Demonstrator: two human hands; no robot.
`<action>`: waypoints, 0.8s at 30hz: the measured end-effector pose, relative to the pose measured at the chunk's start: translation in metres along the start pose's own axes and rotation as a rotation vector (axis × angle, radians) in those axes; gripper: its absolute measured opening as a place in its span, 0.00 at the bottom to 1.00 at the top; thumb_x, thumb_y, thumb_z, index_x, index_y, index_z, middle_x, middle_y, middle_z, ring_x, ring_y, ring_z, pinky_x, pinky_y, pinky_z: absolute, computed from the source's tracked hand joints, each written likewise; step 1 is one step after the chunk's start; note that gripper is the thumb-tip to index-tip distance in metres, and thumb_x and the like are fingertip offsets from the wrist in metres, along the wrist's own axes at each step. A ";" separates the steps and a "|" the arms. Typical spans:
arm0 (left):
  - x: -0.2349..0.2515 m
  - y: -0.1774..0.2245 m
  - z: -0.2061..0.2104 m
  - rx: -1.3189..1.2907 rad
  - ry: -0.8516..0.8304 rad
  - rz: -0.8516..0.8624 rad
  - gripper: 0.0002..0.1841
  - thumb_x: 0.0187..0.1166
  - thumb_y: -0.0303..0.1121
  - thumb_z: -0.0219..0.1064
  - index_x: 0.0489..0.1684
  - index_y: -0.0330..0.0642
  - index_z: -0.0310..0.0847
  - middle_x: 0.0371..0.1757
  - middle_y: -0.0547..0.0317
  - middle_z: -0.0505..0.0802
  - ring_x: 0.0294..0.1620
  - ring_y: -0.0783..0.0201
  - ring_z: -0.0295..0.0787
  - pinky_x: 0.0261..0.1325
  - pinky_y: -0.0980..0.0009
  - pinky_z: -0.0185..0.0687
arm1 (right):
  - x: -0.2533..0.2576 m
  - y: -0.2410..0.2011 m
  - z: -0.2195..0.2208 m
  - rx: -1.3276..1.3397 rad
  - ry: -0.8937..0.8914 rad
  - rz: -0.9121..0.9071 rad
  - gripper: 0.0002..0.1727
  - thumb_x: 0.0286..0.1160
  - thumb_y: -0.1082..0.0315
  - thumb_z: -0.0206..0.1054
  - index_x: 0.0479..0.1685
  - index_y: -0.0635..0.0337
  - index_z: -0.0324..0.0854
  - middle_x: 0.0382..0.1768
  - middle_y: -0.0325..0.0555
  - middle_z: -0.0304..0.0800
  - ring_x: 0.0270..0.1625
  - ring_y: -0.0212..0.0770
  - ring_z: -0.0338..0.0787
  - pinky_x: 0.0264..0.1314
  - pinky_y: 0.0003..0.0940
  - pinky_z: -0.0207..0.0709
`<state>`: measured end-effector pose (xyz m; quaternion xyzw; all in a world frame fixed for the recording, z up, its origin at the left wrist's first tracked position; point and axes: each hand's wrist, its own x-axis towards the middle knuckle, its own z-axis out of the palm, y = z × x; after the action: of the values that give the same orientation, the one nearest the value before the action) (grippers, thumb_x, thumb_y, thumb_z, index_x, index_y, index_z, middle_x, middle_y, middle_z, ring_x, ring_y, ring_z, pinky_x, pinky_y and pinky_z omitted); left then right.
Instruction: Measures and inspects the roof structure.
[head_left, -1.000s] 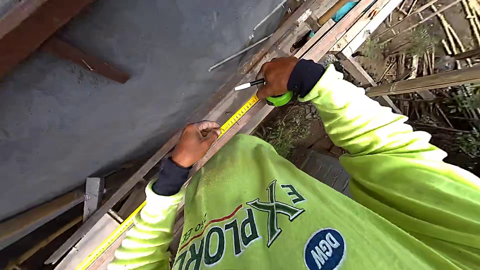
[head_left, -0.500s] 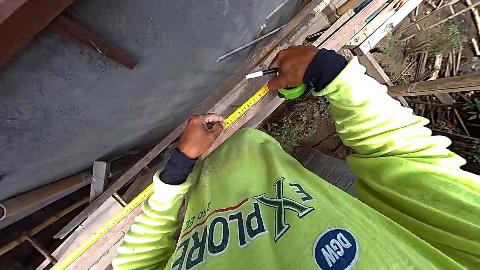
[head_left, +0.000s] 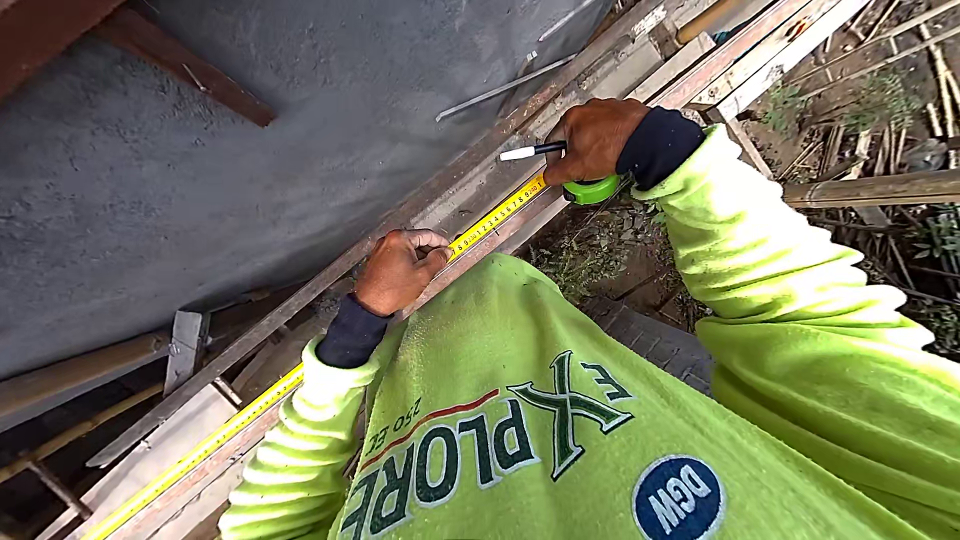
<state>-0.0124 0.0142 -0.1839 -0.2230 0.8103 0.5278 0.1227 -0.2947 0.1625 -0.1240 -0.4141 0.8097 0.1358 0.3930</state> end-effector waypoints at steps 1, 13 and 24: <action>0.000 0.000 0.000 0.002 -0.003 0.001 0.08 0.82 0.36 0.69 0.44 0.44 0.93 0.29 0.64 0.93 0.26 0.72 0.85 0.36 0.66 0.83 | 0.000 0.000 0.000 -0.003 -0.001 0.000 0.20 0.72 0.43 0.73 0.28 0.50 0.87 0.27 0.48 0.86 0.38 0.54 0.87 0.37 0.63 0.72; -0.007 -0.001 0.004 0.008 0.017 0.037 0.09 0.83 0.36 0.67 0.45 0.44 0.92 0.27 0.61 0.92 0.23 0.69 0.85 0.31 0.65 0.83 | -0.001 -0.001 0.002 -0.015 0.010 0.014 0.20 0.72 0.43 0.74 0.32 0.50 0.89 0.31 0.51 0.89 0.42 0.58 0.88 0.41 0.66 0.73; -0.026 -0.006 0.010 0.001 0.086 0.103 0.09 0.84 0.40 0.68 0.48 0.48 0.92 0.32 0.59 0.94 0.26 0.65 0.88 0.32 0.61 0.86 | -0.016 -0.001 0.002 -0.012 0.079 0.001 0.19 0.71 0.43 0.74 0.28 0.48 0.87 0.28 0.49 0.87 0.39 0.57 0.88 0.37 0.65 0.71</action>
<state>0.0132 0.0274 -0.1812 -0.2036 0.8255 0.5230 0.0604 -0.2875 0.1723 -0.1129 -0.4211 0.8240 0.1245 0.3579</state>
